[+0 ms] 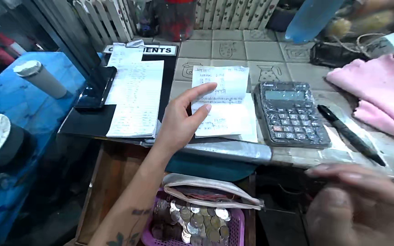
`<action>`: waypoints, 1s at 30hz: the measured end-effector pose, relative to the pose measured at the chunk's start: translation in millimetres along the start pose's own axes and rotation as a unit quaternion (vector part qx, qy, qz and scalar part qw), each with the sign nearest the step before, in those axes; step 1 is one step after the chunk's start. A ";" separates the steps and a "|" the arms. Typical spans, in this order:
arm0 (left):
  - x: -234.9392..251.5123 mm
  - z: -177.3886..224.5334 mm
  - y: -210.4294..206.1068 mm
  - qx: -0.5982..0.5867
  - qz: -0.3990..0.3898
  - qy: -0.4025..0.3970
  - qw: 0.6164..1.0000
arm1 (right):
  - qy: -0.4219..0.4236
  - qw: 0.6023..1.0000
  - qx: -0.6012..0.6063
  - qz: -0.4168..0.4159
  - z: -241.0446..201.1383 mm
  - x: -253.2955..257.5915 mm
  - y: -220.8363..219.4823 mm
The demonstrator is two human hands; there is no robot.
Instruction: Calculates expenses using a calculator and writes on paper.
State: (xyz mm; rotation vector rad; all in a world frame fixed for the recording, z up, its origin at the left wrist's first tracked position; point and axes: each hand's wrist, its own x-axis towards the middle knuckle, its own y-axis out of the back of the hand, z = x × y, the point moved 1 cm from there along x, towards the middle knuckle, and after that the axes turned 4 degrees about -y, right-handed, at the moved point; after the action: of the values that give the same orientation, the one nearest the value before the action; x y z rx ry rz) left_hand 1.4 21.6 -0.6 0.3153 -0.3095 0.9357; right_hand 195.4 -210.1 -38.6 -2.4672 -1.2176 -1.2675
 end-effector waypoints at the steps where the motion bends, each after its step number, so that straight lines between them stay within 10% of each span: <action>1: -0.1 0.1 0.2 0.001 0.003 0.003 1.000 | -0.008 0.999 0.002 -0.035 -10.9 -6.1 -9.0; 6: -0.9 1.0 0.7 0.006 0.009 0.009 1.000 | 0.044 0.975 -0.079 -0.202 -27.6 -18.5 -28.0; 30: -17.2 9.5 1.0 0.022 -0.004 -0.008 1.000 | 0.001 0.925 -0.369 -0.094 31.9 35.2 -2.2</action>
State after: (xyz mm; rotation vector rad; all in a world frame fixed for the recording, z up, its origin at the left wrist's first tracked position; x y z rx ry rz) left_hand -10.1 5.8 1.5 0.3646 -0.3035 0.9337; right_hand 225.6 -173.6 -34.3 -2.8553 -1.1390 -2.1001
